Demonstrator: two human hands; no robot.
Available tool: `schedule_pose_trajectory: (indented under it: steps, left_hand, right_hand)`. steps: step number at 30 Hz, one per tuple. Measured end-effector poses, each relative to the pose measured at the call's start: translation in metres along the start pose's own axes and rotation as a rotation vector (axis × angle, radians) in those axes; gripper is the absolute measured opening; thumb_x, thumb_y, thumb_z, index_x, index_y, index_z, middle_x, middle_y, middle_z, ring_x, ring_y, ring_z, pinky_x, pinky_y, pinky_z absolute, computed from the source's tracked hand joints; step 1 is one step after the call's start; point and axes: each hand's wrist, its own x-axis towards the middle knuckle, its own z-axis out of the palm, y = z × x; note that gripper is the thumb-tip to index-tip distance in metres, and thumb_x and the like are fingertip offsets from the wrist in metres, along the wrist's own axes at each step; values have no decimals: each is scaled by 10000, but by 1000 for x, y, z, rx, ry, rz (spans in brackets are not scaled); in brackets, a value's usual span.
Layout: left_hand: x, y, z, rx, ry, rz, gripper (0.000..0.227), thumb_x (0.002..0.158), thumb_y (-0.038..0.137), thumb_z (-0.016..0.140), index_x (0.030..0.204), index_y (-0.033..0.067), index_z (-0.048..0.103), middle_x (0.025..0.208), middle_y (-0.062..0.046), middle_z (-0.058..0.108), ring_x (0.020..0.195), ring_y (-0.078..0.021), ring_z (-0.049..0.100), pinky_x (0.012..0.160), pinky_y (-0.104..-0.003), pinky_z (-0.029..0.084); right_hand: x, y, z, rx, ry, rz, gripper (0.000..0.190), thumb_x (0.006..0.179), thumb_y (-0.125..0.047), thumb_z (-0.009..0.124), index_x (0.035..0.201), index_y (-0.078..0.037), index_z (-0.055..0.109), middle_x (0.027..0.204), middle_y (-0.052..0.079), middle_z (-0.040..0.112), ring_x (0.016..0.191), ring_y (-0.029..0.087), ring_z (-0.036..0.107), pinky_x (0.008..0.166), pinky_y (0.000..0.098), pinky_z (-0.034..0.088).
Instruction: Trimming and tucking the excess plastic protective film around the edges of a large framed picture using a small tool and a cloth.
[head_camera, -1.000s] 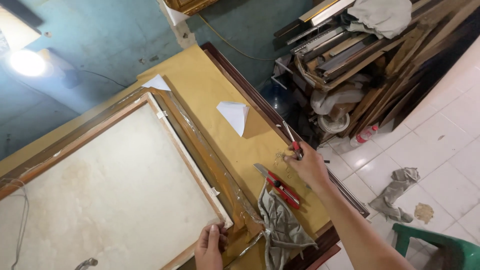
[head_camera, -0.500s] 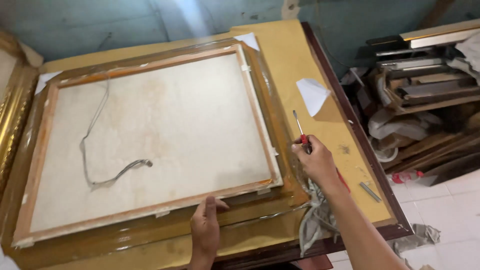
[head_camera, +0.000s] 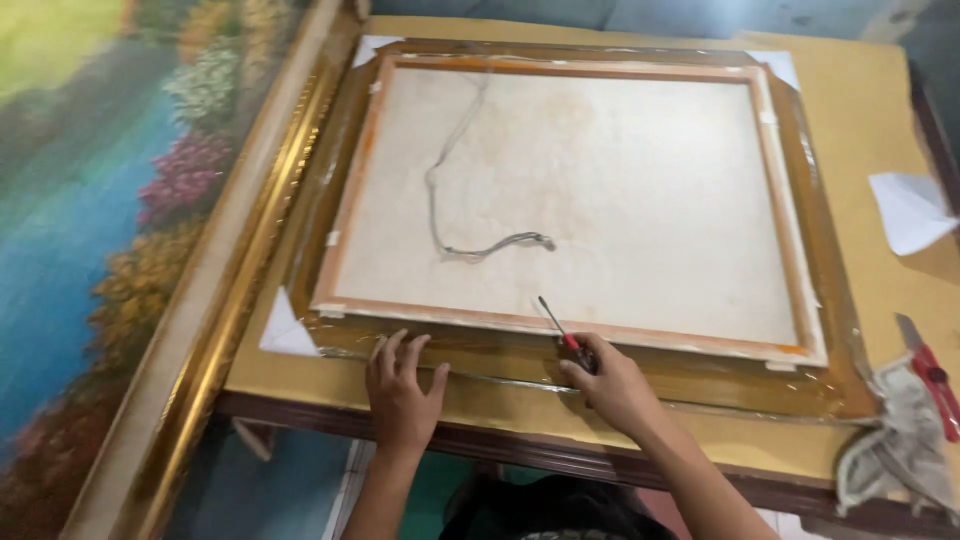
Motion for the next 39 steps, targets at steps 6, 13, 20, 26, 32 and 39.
schedule_pose_trajectory:
  steps: [6, 13, 20, 26, 32, 39]
  left_hand:
    - [-11, -45, -11, 180, -233, -194, 590, 807, 467, 482, 1293, 147, 384, 1373, -128, 311, 1284, -328, 232, 980, -496, 241]
    - [-24, -44, 1, 343, -193, -152, 771, 826, 632, 323, 1383, 114, 202, 1439, -139, 156, 1325, -339, 105, 1003, -484, 197]
    - [-15, -35, -15, 168, -403, -289, 756, 816, 552, 435, 1376, 123, 165, 1447, -130, 71, 1321, -337, 17, 998, -527, 106]
    - [-16, -42, -41, -200, -186, -354, 525, 828, 364, 526, 1265, 106, 392, 1346, -101, 303, 1260, -307, 197, 990, -522, 166]
    - [-5, -123, -35, -157, 293, -574, 429, 800, 347, 505, 1146, 93, 488, 1072, -114, 510, 1007, -294, 506, 803, -439, 438]
    - [31, -183, -58, -35, -109, -747, 352, 869, 417, 427, 1117, 181, 507, 1016, -42, 545, 950, -296, 521, 732, -499, 439]
  right_hand:
    - [-5, -30, 54, 0, -149, -74, 371, 807, -177, 537, 1176, -201, 508, 799, 89, 638, 511, 168, 466, 476, 279, 395]
    - [1, -65, 82, -104, -266, -210, 296, 845, -189, 485, 1141, -185, 495, 803, 25, 699, 509, 135, 484, 463, 246, 407]
    - [10, -96, 101, -216, -415, -261, 372, 846, -212, 452, 1216, -210, 485, 823, 32, 659, 540, 128, 514, 470, 236, 420]
    - [3, -127, 119, -269, -445, -270, 378, 858, -227, 431, 1235, -222, 452, 857, 58, 650, 537, 146, 484, 461, 250, 385]
    - [35, -128, 158, -190, -456, -340, 371, 860, -220, 411, 1217, -140, 470, 672, 89, 614, 511, 164, 513, 403, 253, 412]
    - [39, -156, 211, -219, -387, -346, 388, 812, -319, 463, 1165, -173, 535, 603, 73, 637, 459, 178, 558, 334, 276, 486]
